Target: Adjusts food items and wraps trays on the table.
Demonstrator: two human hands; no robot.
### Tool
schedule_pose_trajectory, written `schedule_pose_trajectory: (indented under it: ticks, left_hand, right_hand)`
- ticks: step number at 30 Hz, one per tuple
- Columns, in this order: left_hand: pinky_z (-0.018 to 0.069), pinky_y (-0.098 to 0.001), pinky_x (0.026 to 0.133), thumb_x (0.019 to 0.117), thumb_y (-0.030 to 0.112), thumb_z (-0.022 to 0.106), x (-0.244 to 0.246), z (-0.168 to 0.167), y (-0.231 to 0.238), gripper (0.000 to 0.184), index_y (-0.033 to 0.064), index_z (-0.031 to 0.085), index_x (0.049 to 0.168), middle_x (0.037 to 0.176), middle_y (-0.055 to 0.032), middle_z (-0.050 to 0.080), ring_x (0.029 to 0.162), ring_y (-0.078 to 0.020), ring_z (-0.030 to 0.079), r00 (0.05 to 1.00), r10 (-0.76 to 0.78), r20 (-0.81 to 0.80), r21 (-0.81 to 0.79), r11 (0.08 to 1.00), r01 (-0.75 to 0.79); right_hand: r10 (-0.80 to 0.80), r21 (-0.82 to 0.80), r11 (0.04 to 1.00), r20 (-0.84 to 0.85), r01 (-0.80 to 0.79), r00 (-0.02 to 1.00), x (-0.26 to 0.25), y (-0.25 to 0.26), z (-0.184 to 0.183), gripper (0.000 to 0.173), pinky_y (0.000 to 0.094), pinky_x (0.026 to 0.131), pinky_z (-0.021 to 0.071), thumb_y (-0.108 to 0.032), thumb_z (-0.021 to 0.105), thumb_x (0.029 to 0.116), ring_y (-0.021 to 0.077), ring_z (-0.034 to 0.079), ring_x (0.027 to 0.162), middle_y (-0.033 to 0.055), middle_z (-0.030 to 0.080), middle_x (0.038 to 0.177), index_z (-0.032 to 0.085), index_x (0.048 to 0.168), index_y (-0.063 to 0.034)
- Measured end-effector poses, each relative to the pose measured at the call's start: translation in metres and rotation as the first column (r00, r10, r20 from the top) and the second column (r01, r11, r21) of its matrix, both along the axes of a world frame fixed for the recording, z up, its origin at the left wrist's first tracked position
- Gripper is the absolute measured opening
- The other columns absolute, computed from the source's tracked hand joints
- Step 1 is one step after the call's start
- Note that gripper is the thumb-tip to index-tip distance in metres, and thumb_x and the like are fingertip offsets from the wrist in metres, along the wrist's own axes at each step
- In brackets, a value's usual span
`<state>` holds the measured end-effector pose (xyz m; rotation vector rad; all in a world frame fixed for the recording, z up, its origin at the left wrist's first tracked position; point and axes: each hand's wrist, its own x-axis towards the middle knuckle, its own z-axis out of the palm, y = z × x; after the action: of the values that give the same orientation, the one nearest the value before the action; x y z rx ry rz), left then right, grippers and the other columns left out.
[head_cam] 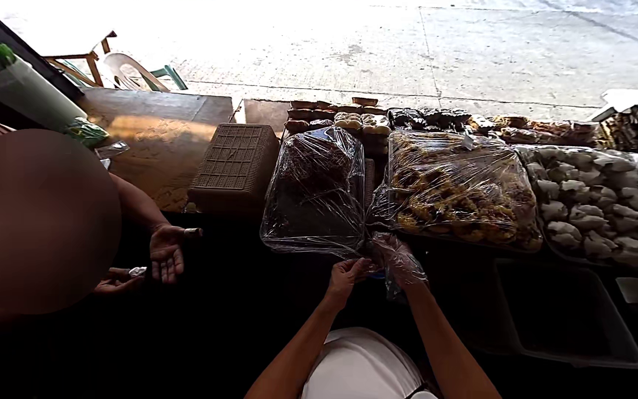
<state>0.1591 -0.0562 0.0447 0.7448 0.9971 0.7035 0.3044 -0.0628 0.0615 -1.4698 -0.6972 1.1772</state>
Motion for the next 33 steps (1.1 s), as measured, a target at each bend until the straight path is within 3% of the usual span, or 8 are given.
schedule_pose_trajectory:
  ticks: [4, 8, 11, 13, 17, 22, 27, 33]
  left_hand:
    - [0.0594, -0.0234, 0.076, 0.0997, -0.001, 0.061, 0.001, -0.002, 0.002, 0.009, -0.0051, 0.068, 0.105, 0.086, -0.0042, 0.075, 0.077, -0.0073, 0.072, 1.000, -0.017, -0.006, 0.023, 1.000, 0.017]
    - [0.0563, -0.0207, 0.072, 0.0962, -0.004, 0.064, 0.000, -0.009, 0.006, 0.005, -0.0032, 0.067, 0.100, 0.080, -0.0007, 0.071, 0.071, -0.0037, 0.067, 0.998, -0.036, -0.050, 0.059, 0.998, 0.039]
    - [0.0559, -0.0220, 0.080, 0.0958, -0.002, 0.065, -0.002, -0.014, 0.006, 0.017, -0.0054, 0.064, 0.112, 0.095, -0.0029, 0.071, 0.084, -0.0042, 0.066, 0.997, -0.070, -0.014, 0.089, 0.993, 0.071]
    - [0.0558, -0.0255, 0.091, 0.0968, 0.001, 0.062, 0.000, -0.018, 0.007, 0.030, -0.0080, 0.059, 0.125, 0.113, -0.0088, 0.071, 0.099, -0.0083, 0.068, 0.991, -0.111, 0.069, 0.114, 0.988, 0.103]
    - [0.0593, -0.0267, 0.085, 0.1018, -0.002, 0.055, 0.006, -0.005, 0.008, 0.015, -0.0047, 0.063, 0.113, 0.095, -0.0053, 0.074, 0.087, -0.0101, 0.072, 0.989, -0.084, 0.124, 0.064, 0.995, 0.077]
    - [0.0595, -0.0247, 0.080, 0.1018, -0.001, 0.056, 0.001, -0.009, 0.005, 0.010, -0.0022, 0.066, 0.105, 0.086, -0.0020, 0.073, 0.079, -0.0076, 0.071, 0.985, -0.131, 0.109, 0.084, 0.989, 0.122]
    - [0.0584, -0.0228, 0.077, 0.1002, -0.001, 0.059, 0.001, -0.015, 0.005, 0.009, -0.0011, 0.067, 0.104, 0.086, -0.0013, 0.072, 0.078, -0.0063, 0.069, 0.983, -0.130, 0.130, 0.052, 0.991, 0.124]
    - [0.0598, -0.0281, 0.079, 0.1056, 0.003, 0.051, 0.001, -0.004, 0.002, 0.015, 0.0013, 0.063, 0.113, 0.095, -0.0053, 0.074, 0.084, -0.0128, 0.072, 0.959, -0.010, 0.283, -0.221, 0.972, 0.076]
  right_hand:
    - [0.116, -0.066, 0.993, 0.302, -0.101, 0.946, 0.000, 0.011, -0.008, 0.015, 0.0238, 0.073, 0.0521, -0.012, 0.064, 0.0998, 0.0062, 0.060, 0.074, 0.0041, 0.065, 0.084, 0.067, 0.102, 0.0029]
    - [0.568, -0.510, 0.816, 0.617, -0.272, 0.546, 0.014, -0.001, 0.048, 0.050, 0.0544, 0.104, 0.0440, -0.042, 0.050, 0.1074, 0.0377, 0.063, 0.115, 0.0254, 0.068, 0.114, 0.068, 0.115, 0.0044]
    - [0.382, -0.136, 0.919, 0.547, -0.371, 0.745, 0.028, 0.010, 0.093, 0.022, 0.0304, 0.079, 0.0561, -0.019, 0.062, 0.1012, 0.0115, 0.066, 0.078, 0.0075, 0.070, 0.087, 0.071, 0.099, 0.0015]
    - [0.232, 0.065, 0.958, 0.402, -0.280, 0.886, 0.032, 0.050, 0.113, 0.013, 0.0258, 0.073, 0.0581, -0.006, 0.062, 0.1010, 0.0076, 0.067, 0.075, 0.0073, 0.072, 0.089, 0.069, 0.107, 0.0027]
    - [0.231, -0.213, 0.965, 0.421, -0.151, 0.877, 0.035, 0.160, 0.091, 0.025, 0.0346, 0.072, 0.0585, -0.019, 0.055, 0.1062, 0.0182, 0.069, 0.075, 0.0147, 0.068, 0.095, 0.062, 0.119, 0.0016]
    - [0.388, -0.435, 0.894, 0.627, -0.110, 0.676, 0.025, 0.197, 0.072, 0.045, 0.0568, 0.104, 0.0460, -0.034, 0.050, 0.1080, 0.0388, 0.061, 0.122, 0.0270, 0.063, 0.129, 0.062, 0.126, 0.0051]
    - [0.485, -0.488, 0.848, 0.556, -0.208, 0.675, 0.039, 0.221, 0.058, 0.037, 0.0509, 0.098, 0.0510, -0.024, 0.069, 0.0979, 0.0328, 0.065, 0.111, 0.0207, 0.065, 0.125, 0.065, 0.128, -0.0032]
    - [0.421, -0.382, 0.897, 0.587, -0.222, 0.692, 0.053, 0.226, 0.065, 0.032, 0.0494, 0.093, 0.0503, -0.022, 0.065, 0.1002, 0.0303, 0.065, 0.100, 0.0217, 0.068, 0.113, 0.065, 0.121, 0.0027]
